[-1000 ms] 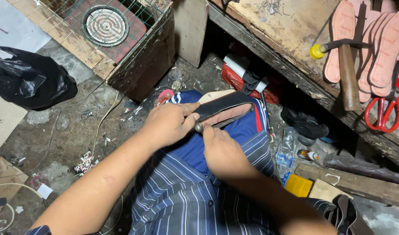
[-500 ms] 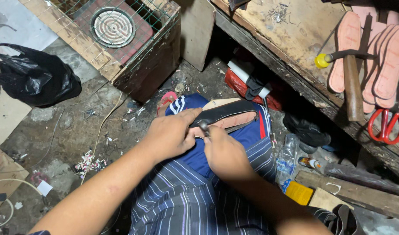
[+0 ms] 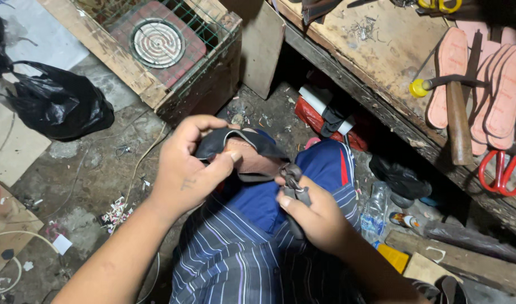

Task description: The person sits on the floor and works a black shoe upper over a wooden last. They pull and press the upper's edge, use pincers to grip and tuck the material, and tap and press the insole board with a hammer to secure it, then hold up the finished shoe.

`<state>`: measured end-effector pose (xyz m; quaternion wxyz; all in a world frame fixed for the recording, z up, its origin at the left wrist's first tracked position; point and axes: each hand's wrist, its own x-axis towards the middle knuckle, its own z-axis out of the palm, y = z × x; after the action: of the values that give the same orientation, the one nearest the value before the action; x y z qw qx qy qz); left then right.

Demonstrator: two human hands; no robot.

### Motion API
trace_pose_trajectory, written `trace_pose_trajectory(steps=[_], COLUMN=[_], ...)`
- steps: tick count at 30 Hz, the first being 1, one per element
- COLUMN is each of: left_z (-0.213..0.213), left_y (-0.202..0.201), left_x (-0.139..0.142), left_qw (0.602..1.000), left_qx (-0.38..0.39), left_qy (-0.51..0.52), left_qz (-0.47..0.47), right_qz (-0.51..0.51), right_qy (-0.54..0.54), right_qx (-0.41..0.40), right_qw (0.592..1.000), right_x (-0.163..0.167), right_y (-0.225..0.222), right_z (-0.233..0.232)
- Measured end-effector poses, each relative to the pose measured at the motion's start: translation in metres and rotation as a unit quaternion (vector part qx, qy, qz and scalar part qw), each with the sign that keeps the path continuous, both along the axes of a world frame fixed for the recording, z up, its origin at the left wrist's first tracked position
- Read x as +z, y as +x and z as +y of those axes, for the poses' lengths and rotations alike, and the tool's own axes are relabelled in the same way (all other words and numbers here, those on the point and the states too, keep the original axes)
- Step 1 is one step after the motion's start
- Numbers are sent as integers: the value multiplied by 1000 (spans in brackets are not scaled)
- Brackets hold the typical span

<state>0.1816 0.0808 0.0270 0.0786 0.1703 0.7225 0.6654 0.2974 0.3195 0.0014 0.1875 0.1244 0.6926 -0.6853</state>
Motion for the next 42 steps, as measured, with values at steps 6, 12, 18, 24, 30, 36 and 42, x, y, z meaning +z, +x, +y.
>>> trace_pose_trajectory(steps=[6,12,18,24,30,36,42], left_z=[15,20,22,20,52,35,24], left_y=[4,8,11,5,27,5,0], left_x=[36,34,31,22,5,-2,0], left_qw=[998,992,979,964,997,997,997], left_qx=[-34,-62,-136,-236,7,33,15], left_qy=[29,-56,-54,56,75,64,69], left_qz=[41,96,140,106,7,-15,7], right_qz=[6,-103,-215,-230,122,-5,-19], right_qy=[-231,-214,-244,-197,-59,-144,-104], right_qx=[48,79,67,0,-149,-26,76], right_qw=[972,968,943,953,980,989,992], right_x=[51,67,79,84,15,39,55], right_y=[-7,-16,-19,8,-18,-53,-35], right_z=[-3,5,27,22,-51,-30,-18])
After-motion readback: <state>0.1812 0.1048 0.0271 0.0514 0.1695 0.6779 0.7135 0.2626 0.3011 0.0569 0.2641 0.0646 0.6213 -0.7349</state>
